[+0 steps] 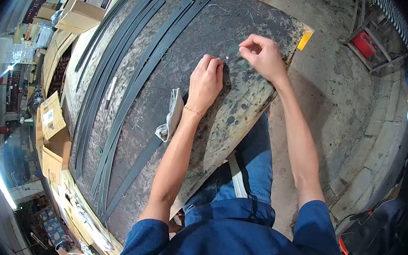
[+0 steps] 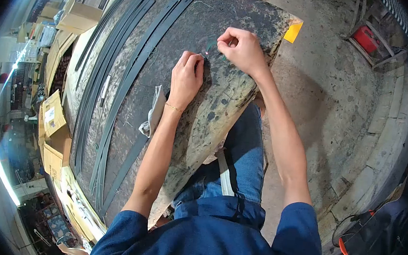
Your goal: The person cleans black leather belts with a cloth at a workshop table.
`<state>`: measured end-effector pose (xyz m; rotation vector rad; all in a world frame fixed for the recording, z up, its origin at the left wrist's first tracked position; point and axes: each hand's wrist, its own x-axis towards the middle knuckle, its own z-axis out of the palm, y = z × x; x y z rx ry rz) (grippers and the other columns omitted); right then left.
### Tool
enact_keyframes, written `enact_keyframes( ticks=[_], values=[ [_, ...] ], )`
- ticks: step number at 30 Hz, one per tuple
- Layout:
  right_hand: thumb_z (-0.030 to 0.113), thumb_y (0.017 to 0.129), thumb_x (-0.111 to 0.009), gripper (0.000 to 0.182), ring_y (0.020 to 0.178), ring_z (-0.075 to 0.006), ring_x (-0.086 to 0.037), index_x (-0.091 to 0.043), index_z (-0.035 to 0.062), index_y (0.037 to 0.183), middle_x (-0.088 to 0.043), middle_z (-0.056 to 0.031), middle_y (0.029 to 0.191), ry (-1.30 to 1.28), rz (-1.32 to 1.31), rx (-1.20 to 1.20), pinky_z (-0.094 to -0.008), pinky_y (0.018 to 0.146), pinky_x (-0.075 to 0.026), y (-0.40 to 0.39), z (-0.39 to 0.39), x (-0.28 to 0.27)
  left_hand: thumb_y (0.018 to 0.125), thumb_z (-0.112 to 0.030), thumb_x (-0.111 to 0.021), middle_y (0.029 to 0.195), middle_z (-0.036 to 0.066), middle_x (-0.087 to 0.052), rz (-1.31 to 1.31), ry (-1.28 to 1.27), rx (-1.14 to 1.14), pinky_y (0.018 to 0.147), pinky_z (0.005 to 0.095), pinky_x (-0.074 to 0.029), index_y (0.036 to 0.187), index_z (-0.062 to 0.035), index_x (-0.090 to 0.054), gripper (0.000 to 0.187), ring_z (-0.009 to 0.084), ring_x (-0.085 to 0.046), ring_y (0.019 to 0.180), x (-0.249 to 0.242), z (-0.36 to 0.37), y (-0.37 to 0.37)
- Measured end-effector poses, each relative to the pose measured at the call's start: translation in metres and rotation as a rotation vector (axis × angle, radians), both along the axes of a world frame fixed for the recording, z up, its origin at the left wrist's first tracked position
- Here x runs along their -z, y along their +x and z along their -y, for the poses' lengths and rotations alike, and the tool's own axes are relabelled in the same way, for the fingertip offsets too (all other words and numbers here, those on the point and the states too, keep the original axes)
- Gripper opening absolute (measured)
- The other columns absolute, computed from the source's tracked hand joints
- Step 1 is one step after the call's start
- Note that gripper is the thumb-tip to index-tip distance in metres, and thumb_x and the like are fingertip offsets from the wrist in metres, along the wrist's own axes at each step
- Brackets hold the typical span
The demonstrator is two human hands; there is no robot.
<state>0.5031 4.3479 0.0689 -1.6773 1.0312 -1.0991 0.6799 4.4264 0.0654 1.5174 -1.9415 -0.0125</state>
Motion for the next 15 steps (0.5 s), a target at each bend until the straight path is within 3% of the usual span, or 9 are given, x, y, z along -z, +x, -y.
enact_keyframes(
  ticks=[4, 7, 15],
  values=[
    [0.013, 0.076, -0.070, 0.013, 0.060, -0.0129, -0.060, -0.067, 0.0016, 0.082, -0.066, -0.0070, 0.069, -0.032, -0.101, -0.001, -0.0288, 0.059, -0.048, 0.0009, -0.0091, -0.0084, 0.085, -0.003, -0.061, 0.090, 0.015, -0.059, -0.002, -0.003, -0.009, 0.069, 0.0416, -0.050, 0.091, 0.0003, -0.059, 0.007, 0.0348, -0.061, 0.080, 0.0011, -0.0004, 0.0009],
    [0.012, 0.078, -0.071, 0.013, 0.058, -0.0076, -0.050, -0.068, 0.0010, 0.084, -0.060, -0.0026, 0.065, -0.070, -0.087, -0.013, -0.0263, 0.055, -0.042, 0.0039, -0.0095, -0.0051, 0.085, -0.002, -0.061, 0.089, 0.015, -0.058, -0.008, -0.005, -0.016, 0.070, 0.0416, -0.050, 0.091, 0.0006, -0.059, 0.007, 0.0350, -0.060, 0.081, 0.0001, -0.0002, 0.0002],
    [0.013, 0.078, -0.071, 0.015, 0.059, -0.0100, -0.052, -0.068, 0.0002, 0.085, -0.065, -0.0051, 0.071, -0.065, -0.129, -0.038, -0.0274, 0.057, -0.044, 0.0042, -0.0100, -0.0065, 0.086, -0.004, -0.061, 0.088, 0.015, -0.057, -0.034, 0.020, -0.030, 0.070, 0.0418, -0.049, 0.091, 0.0007, -0.060, 0.007, 0.0354, -0.059, 0.081, -0.0020, -0.0016, -0.0010]
  ],
)
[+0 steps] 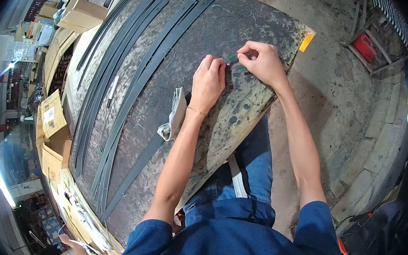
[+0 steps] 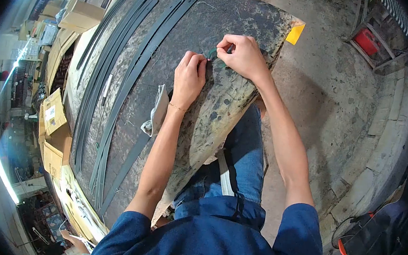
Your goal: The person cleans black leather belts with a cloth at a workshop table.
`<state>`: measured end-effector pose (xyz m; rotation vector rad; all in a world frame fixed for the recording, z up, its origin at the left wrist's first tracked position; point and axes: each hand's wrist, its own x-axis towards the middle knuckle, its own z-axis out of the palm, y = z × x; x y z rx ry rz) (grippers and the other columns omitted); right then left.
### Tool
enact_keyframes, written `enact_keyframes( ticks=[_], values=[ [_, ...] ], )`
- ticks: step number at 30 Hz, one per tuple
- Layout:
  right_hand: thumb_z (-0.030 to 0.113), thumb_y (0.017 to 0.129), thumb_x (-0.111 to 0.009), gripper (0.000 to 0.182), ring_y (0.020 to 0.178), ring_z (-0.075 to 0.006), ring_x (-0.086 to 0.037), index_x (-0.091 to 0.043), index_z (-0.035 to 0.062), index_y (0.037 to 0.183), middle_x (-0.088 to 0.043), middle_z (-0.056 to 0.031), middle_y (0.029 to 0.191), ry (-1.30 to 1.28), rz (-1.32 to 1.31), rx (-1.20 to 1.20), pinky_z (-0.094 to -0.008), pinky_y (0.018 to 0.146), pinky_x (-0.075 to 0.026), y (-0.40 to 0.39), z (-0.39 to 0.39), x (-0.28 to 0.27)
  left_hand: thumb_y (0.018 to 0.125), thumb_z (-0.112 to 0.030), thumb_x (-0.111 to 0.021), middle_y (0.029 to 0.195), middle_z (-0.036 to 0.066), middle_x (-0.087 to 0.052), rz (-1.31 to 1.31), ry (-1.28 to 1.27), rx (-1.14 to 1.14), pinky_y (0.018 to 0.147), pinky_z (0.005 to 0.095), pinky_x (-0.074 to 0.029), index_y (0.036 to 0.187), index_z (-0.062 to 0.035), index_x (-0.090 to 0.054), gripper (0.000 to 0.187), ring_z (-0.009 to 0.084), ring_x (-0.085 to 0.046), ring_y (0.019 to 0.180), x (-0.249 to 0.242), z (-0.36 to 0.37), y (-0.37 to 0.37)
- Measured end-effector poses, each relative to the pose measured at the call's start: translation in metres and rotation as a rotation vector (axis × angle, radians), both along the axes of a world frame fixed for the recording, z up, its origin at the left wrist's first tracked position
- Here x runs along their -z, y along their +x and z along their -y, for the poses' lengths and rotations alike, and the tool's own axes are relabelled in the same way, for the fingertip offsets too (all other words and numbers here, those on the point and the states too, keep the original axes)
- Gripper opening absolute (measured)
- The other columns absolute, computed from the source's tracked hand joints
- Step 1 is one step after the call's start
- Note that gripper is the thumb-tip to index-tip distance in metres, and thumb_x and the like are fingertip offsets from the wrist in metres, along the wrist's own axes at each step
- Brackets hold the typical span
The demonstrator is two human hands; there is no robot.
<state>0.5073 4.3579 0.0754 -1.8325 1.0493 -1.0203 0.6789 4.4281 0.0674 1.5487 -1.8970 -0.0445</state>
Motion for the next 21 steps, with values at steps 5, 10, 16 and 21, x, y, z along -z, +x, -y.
enact_keyframes(
  ticks=[5, 10, 16, 21],
  values=[
    [0.013, 0.078, -0.071, 0.015, 0.059, -0.0111, -0.053, -0.069, 0.0006, 0.085, -0.066, -0.0055, 0.072, -0.013, 0.019, -0.003, -0.0279, 0.057, -0.045, 0.001, 0.000, -0.003, 0.086, -0.004, -0.061, 0.087, 0.016, -0.056, 0.002, -0.016, 0.003, 0.069, 0.0424, -0.049, 0.090, 0.0007, -0.059, 0.006, 0.0352, -0.059, 0.080, -0.001, 0.000, -0.001],
    [0.013, 0.077, -0.069, 0.015, 0.063, -0.0188, -0.066, -0.068, -0.0005, 0.085, -0.069, -0.0118, 0.073, -0.066, -0.037, -0.015, -0.0313, 0.061, -0.051, 0.000, 0.000, -0.003, 0.086, -0.004, -0.061, 0.089, 0.016, -0.057, -0.016, -0.013, 0.002, 0.070, 0.0421, -0.049, 0.091, 0.0008, -0.059, 0.007, 0.0359, -0.060, 0.080, 0.001, 0.000, 0.000],
    [0.014, 0.079, -0.070, 0.015, 0.059, -0.0140, -0.060, -0.069, 0.0013, 0.086, -0.069, -0.0074, 0.074, 0.049, 0.007, 0.017, -0.0297, 0.057, -0.048, -0.002, 0.000, -0.004, 0.088, -0.002, -0.056, 0.090, 0.018, -0.056, -0.104, -0.018, -0.051, 0.069, 0.0409, -0.048, 0.092, 0.0037, -0.056, 0.007, 0.0377, -0.058, 0.079, 0.000, -0.001, 0.001],
    [0.014, 0.079, -0.070, 0.014, 0.057, -0.0118, -0.056, -0.069, 0.0017, 0.086, -0.068, -0.0061, 0.073, 0.026, 0.000, 0.008, -0.0288, 0.056, -0.047, -0.001, 0.000, -0.003, 0.087, -0.004, -0.058, 0.094, 0.018, -0.056, -0.257, -0.039, -0.138, 0.075, 0.0418, -0.047, 0.091, 0.0039, -0.058, 0.009, 0.0362, -0.058, 0.084, 0.005, 0.001, 0.009]
  ],
)
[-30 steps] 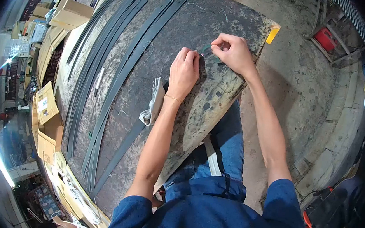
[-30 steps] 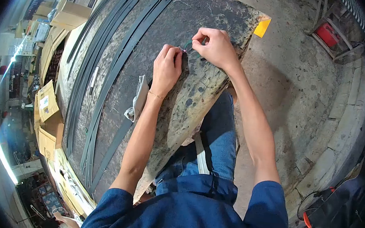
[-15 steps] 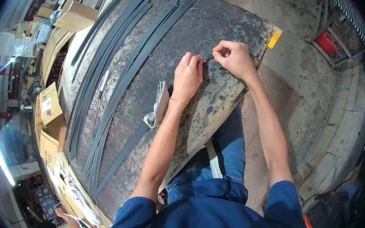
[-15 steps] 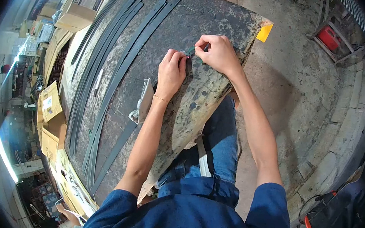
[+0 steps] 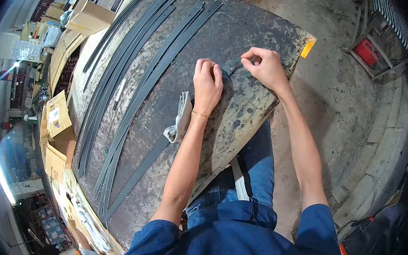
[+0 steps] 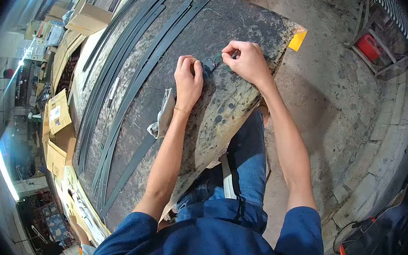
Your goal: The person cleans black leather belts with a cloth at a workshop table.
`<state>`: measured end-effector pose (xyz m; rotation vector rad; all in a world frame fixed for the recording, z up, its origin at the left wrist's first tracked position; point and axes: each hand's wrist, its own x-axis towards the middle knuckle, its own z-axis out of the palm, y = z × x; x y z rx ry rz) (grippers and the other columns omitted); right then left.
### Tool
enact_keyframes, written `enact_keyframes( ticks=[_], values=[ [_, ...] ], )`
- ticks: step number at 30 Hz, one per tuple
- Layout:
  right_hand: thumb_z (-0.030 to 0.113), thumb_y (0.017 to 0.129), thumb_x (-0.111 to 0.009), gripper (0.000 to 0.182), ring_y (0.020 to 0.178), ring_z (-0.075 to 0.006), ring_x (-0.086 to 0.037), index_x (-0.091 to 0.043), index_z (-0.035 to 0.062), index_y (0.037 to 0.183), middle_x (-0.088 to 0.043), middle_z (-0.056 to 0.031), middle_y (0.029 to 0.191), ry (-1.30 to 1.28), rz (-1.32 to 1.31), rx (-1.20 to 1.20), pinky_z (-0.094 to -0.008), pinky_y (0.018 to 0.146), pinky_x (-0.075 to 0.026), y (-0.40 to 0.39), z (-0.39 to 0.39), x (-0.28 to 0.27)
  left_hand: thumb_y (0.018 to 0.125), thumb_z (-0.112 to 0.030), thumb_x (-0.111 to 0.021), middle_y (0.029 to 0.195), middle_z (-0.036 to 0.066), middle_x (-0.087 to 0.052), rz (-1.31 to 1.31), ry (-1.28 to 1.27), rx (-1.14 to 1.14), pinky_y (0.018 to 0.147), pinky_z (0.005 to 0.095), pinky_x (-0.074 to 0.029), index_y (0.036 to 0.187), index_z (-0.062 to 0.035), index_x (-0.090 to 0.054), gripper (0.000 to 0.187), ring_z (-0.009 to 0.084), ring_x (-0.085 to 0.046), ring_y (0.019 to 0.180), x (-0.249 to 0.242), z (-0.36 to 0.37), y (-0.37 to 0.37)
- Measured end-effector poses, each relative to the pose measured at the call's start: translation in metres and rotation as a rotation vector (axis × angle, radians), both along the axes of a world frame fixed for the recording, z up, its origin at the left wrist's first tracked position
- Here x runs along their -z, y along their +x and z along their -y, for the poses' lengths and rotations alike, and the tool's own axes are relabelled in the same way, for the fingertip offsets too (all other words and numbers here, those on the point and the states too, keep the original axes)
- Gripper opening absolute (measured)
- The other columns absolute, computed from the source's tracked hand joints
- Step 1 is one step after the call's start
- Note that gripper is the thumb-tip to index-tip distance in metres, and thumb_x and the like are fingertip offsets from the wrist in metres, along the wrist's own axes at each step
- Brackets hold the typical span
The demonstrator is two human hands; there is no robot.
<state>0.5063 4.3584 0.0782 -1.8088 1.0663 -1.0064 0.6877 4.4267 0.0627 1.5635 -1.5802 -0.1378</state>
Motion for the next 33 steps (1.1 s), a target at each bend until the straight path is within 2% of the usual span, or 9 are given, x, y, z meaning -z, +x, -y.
enact_keyframes(
  ticks=[2, 4, 7, 8, 10, 14, 16, 33],
  values=[
    [0.014, 0.079, -0.070, 0.014, 0.057, -0.0116, -0.056, -0.069, 0.0017, 0.086, -0.068, -0.0063, 0.074, -0.016, 0.000, -0.005, -0.0288, 0.056, -0.047, 0.0006, 0.0008, 0.0018, 0.085, -0.005, -0.061, 0.093, 0.017, -0.057, -0.006, -0.005, 0.002, 0.077, 0.0419, -0.047, 0.091, 0.0032, -0.059, 0.010, 0.0352, -0.058, 0.085, -0.0041, -0.0001, -0.0020],
    [0.011, 0.080, -0.070, 0.012, 0.057, -0.0056, -0.049, -0.070, 0.0006, 0.087, -0.062, -0.0015, 0.066, 0.000, 0.063, 0.043, -0.0252, 0.053, -0.040, 0.0011, 0.0010, 0.0029, 0.080, -0.005, -0.065, 0.093, 0.014, -0.057, 0.117, -0.058, 0.070, 0.079, 0.0404, -0.047, 0.091, 0.0007, -0.064, 0.012, 0.0321, -0.057, 0.087, -0.0075, -0.0025, -0.0063],
    [0.011, 0.080, -0.070, 0.012, 0.057, -0.0055, -0.049, -0.070, 0.0011, 0.088, -0.063, -0.0017, 0.066, -0.010, 0.065, 0.065, -0.0252, 0.052, -0.040, 0.0008, 0.0009, 0.0017, 0.077, -0.006, -0.068, 0.093, 0.013, -0.058, 0.177, -0.020, 0.119, 0.080, 0.0392, -0.047, 0.091, -0.0013, -0.067, 0.015, 0.0302, -0.056, 0.089, -0.0097, -0.0043, -0.0054],
    [0.011, 0.080, -0.070, 0.012, 0.057, -0.0055, -0.049, -0.070, 0.0011, 0.088, -0.063, -0.0017, 0.066, -0.010, 0.065, 0.065, -0.0252, 0.052, -0.040, 0.0002, 0.0007, 0.0004, 0.077, -0.006, -0.068, 0.093, 0.013, -0.058, 0.178, -0.020, 0.119, 0.080, 0.0392, -0.047, 0.091, -0.0013, -0.067, 0.015, 0.0302, -0.056, 0.089, -0.0099, -0.0042, -0.0059],
    [0.014, 0.080, -0.070, 0.014, 0.059, -0.0106, -0.056, -0.070, 0.0024, 0.087, -0.069, -0.0051, 0.075, 0.035, 0.019, 0.035, -0.0275, 0.057, -0.047, -0.0016, 0.0002, -0.0026, 0.077, -0.005, -0.068, 0.091, 0.013, -0.057, 0.186, -0.015, 0.128, 0.077, 0.0388, -0.047, 0.085, 0.0001, -0.066, 0.009, 0.0303, -0.054, 0.088, -0.0091, -0.0035, -0.0071],
    [0.014, 0.080, -0.070, 0.014, 0.060, -0.0108, -0.056, -0.070, 0.0026, 0.087, -0.069, -0.0051, 0.076, 0.028, 0.009, 0.014, -0.0279, 0.058, -0.047, -0.0013, 0.0004, -0.0021, 0.078, -0.005, -0.068, 0.087, 0.012, -0.059, 0.176, 0.010, 0.109, 0.080, 0.0383, -0.046, 0.084, -0.0016, -0.067, 0.007, 0.0301, -0.056, 0.086, -0.0064, -0.0021, -0.0060],
    [0.015, 0.080, -0.071, 0.015, 0.060, -0.0113, -0.057, -0.070, 0.0025, 0.088, -0.070, -0.0053, 0.076, 0.027, -0.006, -0.003, -0.0285, 0.058, -0.048, -0.0015, -0.0002, -0.0029, 0.077, -0.004, -0.068, 0.085, 0.012, -0.058, 0.181, -0.028, 0.119, 0.075, 0.0392, -0.047, 0.083, -0.0007, -0.066, 0.008, 0.0299, -0.054, 0.084, -0.0059, -0.0015, -0.0058],
    [0.014, 0.079, -0.070, 0.015, 0.059, -0.0111, -0.055, -0.070, 0.0011, 0.087, -0.069, -0.0065, 0.075, 0.032, 0.005, 0.007, -0.0281, 0.058, -0.047, -0.0013, 0.0003, -0.0021, 0.077, -0.004, -0.065, 0.086, 0.012, -0.058, 0.150, -0.019, 0.098, 0.075, 0.0389, -0.047, 0.083, 0.0010, -0.064, 0.008, 0.0301, -0.054, 0.084, -0.0054, -0.0019, -0.0058]
  ],
)
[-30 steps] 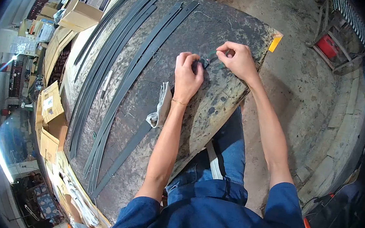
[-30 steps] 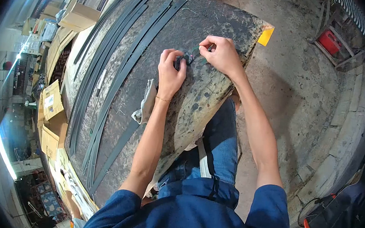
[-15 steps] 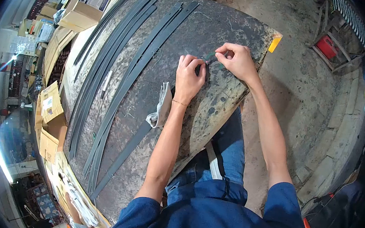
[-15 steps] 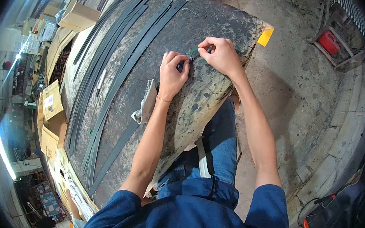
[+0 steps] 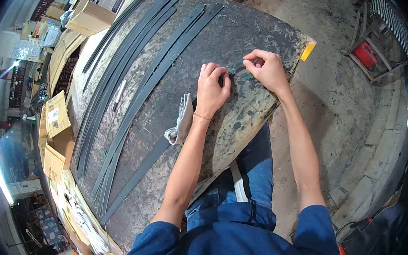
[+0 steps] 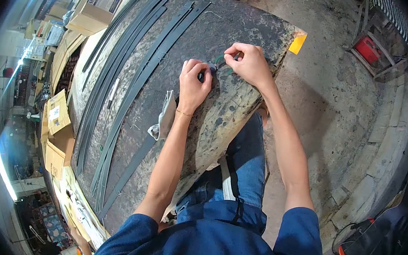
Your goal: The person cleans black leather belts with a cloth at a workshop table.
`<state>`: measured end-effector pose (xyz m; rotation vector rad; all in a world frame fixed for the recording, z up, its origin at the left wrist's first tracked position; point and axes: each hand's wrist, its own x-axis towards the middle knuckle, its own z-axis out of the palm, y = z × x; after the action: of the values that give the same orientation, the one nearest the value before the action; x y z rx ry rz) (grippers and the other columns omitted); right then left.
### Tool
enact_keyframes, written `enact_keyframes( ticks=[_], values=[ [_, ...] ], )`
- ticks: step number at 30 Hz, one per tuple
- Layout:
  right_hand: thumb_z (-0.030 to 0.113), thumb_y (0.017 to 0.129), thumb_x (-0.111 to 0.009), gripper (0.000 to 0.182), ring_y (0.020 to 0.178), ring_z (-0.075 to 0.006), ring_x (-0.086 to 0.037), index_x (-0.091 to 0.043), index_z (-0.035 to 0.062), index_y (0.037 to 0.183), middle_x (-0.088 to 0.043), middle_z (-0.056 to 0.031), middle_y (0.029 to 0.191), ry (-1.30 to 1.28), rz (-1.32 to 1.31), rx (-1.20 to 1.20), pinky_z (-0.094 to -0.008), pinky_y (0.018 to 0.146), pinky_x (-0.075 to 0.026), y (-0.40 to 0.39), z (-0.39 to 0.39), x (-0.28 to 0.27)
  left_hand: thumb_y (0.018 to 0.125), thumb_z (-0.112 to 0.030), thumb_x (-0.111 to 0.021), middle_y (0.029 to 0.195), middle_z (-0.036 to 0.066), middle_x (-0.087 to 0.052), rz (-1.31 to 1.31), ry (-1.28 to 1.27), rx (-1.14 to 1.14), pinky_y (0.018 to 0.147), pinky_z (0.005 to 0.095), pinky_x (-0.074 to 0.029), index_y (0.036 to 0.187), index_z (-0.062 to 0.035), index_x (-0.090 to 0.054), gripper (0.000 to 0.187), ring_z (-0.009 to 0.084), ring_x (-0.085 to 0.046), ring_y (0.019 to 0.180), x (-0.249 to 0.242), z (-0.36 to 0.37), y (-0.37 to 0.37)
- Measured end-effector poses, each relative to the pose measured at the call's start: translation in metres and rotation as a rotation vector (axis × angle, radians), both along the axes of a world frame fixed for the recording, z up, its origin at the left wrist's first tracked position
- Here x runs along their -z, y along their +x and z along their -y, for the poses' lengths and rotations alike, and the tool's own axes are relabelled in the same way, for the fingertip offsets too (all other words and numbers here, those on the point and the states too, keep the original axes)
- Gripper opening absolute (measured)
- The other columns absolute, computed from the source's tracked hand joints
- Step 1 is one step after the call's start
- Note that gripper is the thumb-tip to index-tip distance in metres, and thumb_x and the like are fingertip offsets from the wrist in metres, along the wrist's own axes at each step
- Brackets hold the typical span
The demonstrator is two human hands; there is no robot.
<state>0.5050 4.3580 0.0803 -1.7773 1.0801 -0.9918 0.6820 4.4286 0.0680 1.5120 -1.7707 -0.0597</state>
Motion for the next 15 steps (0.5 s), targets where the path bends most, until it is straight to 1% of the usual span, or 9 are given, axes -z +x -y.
enact_keyframes(
  ticks=[5, 10, 15],
  values=[
    [0.014, 0.079, -0.070, 0.014, 0.059, -0.0101, -0.054, -0.070, 0.0016, 0.087, -0.069, -0.0053, 0.074, -0.003, 0.008, 0.007, -0.0276, 0.058, -0.046, -0.0002, 0.0001, 0.0005, 0.077, -0.005, -0.066, 0.087, 0.013, -0.058, 0.023, -0.037, 0.003, 0.075, 0.0396, -0.047, 0.085, 0.0002, -0.065, 0.009, 0.0303, -0.055, 0.084, -0.0035, -0.0012, -0.0023],
    [0.014, 0.080, -0.071, 0.014, 0.059, -0.0102, -0.054, -0.070, 0.0022, 0.087, -0.069, -0.0048, 0.075, 0.028, -0.029, -0.010, -0.0280, 0.057, -0.046, -0.0005, -0.0011, -0.0033, 0.079, -0.004, -0.065, 0.088, 0.013, -0.059, 0.009, 0.035, 0.023, 0.075, 0.0395, -0.047, 0.083, -0.0005, -0.064, 0.005, 0.0309, -0.055, 0.085, 0.0000, 0.0001, -0.0003],
    [0.014, 0.079, -0.071, 0.014, 0.057, -0.0106, -0.054, -0.070, 0.0022, 0.088, -0.069, -0.0053, 0.075, 0.001, -0.022, -0.026, -0.0282, 0.056, -0.046, -0.0001, -0.0003, -0.0011, 0.080, -0.002, -0.064, 0.087, 0.012, -0.058, 0.041, 0.047, 0.026, 0.075, 0.0403, -0.047, 0.085, -0.0007, -0.062, 0.005, 0.0313, -0.055, 0.085, 0.0021, 0.0007, -0.0004]
  ],
)
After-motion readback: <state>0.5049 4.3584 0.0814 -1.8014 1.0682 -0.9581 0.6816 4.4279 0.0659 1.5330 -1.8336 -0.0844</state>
